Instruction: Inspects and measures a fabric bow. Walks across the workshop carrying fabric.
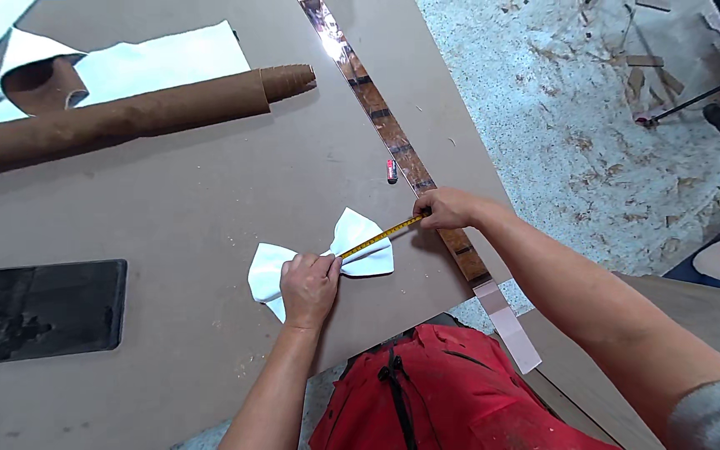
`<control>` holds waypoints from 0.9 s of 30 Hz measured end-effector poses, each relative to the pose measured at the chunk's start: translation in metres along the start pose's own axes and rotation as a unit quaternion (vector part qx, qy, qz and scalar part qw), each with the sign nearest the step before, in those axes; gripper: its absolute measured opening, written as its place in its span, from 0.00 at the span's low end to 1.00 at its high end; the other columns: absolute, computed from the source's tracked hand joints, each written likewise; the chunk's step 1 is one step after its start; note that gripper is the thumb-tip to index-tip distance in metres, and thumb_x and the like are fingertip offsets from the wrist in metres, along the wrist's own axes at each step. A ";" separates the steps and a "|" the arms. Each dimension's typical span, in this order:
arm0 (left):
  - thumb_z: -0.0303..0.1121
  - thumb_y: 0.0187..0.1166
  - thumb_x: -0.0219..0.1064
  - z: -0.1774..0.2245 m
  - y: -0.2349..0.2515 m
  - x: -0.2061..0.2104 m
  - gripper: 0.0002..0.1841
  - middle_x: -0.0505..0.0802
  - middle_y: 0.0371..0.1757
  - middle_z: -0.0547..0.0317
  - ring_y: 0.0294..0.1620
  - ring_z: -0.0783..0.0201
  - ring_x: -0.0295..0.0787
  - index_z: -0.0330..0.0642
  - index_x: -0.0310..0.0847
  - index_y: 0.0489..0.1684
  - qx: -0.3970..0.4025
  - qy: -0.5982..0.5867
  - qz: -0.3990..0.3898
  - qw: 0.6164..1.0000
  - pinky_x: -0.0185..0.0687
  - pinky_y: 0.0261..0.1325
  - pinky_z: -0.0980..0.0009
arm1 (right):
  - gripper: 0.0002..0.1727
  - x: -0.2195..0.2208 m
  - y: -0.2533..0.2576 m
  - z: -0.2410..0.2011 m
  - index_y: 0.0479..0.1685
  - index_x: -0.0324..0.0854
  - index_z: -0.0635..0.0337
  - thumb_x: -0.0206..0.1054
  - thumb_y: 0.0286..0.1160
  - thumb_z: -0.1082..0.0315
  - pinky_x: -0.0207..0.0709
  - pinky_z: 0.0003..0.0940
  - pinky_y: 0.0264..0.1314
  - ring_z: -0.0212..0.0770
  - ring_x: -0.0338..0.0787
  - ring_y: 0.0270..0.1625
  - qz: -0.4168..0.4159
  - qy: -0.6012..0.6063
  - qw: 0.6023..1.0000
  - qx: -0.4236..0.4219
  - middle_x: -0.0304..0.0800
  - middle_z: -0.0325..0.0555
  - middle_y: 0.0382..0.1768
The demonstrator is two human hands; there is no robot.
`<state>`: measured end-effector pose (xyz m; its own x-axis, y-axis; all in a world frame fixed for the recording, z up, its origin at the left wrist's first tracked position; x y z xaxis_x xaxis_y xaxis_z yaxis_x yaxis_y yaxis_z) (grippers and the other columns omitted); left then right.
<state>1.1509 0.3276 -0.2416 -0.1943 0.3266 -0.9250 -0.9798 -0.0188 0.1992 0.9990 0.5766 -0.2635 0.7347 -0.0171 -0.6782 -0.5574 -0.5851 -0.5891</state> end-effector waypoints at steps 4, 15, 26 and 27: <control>0.45 0.85 0.64 0.000 -0.001 0.003 0.16 0.95 0.38 0.54 0.43 0.50 0.90 0.46 0.96 0.41 0.000 0.008 -0.006 1.000 0.80 0.50 0.49 | 0.13 0.000 0.001 0.000 0.51 0.91 0.44 0.68 0.74 0.54 0.81 0.56 0.55 0.46 0.90 0.54 0.008 -0.010 1.000 0.002 0.92 0.43 0.51; 0.45 0.87 0.62 0.001 -0.003 0.006 0.17 0.94 0.37 0.54 0.43 0.50 0.89 0.44 0.94 0.40 0.004 0.012 0.002 1.000 0.79 0.50 0.50 | 0.13 0.002 0.003 -0.008 0.52 0.91 0.45 0.69 0.74 0.54 0.81 0.54 0.54 0.45 0.89 0.53 0.007 -0.022 1.000 -0.001 0.90 0.43 0.49; 0.42 0.86 0.62 -0.001 -0.003 0.005 0.15 0.94 0.39 0.54 0.45 0.51 0.90 0.44 0.93 0.39 -0.010 0.004 -0.004 1.000 0.80 0.50 0.50 | 0.12 0.004 0.002 -0.013 0.51 0.90 0.47 0.68 0.75 0.56 0.80 0.52 0.54 0.45 0.88 0.51 0.004 -0.014 1.000 -0.004 0.90 0.44 0.47; 0.42 0.86 0.62 0.000 -0.002 0.004 0.15 0.95 0.39 0.54 0.45 0.50 0.90 0.43 0.93 0.39 -0.009 0.004 -0.002 1.000 0.80 0.49 0.50 | 0.12 0.004 0.002 -0.013 0.50 0.90 0.46 0.68 0.75 0.56 0.80 0.53 0.54 0.45 0.88 0.51 0.006 -0.014 1.000 -0.005 0.90 0.44 0.48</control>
<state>1.1525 0.3284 -0.2456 -0.1904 0.3191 -0.9284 -0.9813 -0.0340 0.1895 1.0061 0.5649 -0.2620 0.7170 -0.0014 -0.6971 -0.5618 -0.5932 -0.5767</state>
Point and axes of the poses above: each hand's wrist, its own y-axis towards the middle knuckle, its own x-axis out of the palm, z = x × y, the point moved 9 cm from there along y, towards the middle knuckle
